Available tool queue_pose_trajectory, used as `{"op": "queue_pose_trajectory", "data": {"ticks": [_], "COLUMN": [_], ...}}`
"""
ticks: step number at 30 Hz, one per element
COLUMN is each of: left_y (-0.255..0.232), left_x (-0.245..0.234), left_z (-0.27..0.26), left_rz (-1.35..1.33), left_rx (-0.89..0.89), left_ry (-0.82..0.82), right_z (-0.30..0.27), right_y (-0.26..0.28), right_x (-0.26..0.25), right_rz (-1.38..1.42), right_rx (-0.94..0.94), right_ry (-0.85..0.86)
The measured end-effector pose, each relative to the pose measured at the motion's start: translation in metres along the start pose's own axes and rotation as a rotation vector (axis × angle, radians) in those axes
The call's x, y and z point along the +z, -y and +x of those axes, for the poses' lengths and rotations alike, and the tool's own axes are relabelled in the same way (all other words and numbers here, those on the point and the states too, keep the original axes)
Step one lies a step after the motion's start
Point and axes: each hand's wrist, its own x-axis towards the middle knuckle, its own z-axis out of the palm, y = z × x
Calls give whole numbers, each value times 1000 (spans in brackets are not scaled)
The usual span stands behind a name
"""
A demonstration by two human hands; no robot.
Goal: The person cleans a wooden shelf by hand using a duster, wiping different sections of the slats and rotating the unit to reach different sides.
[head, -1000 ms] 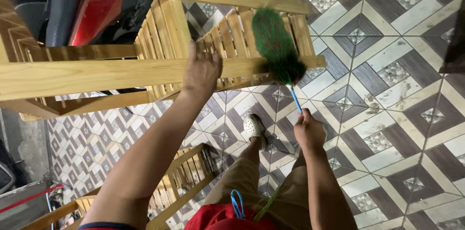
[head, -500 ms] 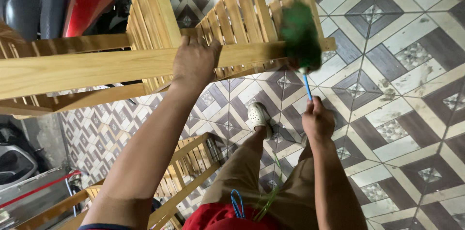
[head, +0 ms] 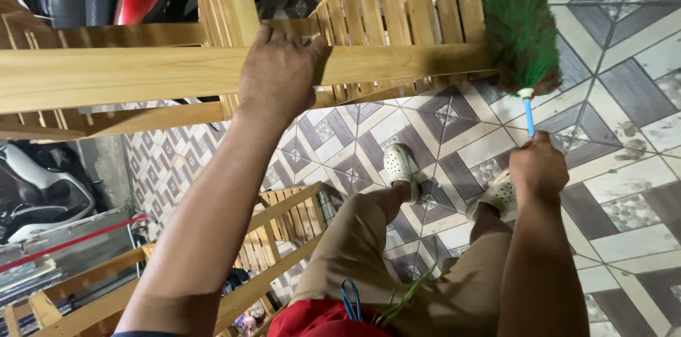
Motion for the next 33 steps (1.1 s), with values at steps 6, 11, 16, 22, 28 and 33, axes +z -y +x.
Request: {"op": "queue_pose_trajectory", "data": {"ticks": [6, 11, 16, 22, 28, 33], "left_y": [5, 6, 4, 0, 2, 2], "left_x": [2, 5, 3, 11, 10, 13], "left_z": [-7, -7, -7, -3, -1, 3], "left_rz": [-18, -61, -38, -108, -129, -168], "left_rx": [-8, -27, -21, -35, -26, -43], "left_ry": [-8, 20, -61, -27, 25, 28], "right_z": [3, 11, 9, -16, -96, -19], "right_y": [-1, 3, 45, 152, 236, 193], "right_x": [9, 22, 18, -47, -71, -49], "right_rz": [76, 203, 429, 402, 304, 294], "right_rx": [15, 73, -124, -866, -838, -500], "right_ry": [-7, -19, -133, -455, -239, -176]}}
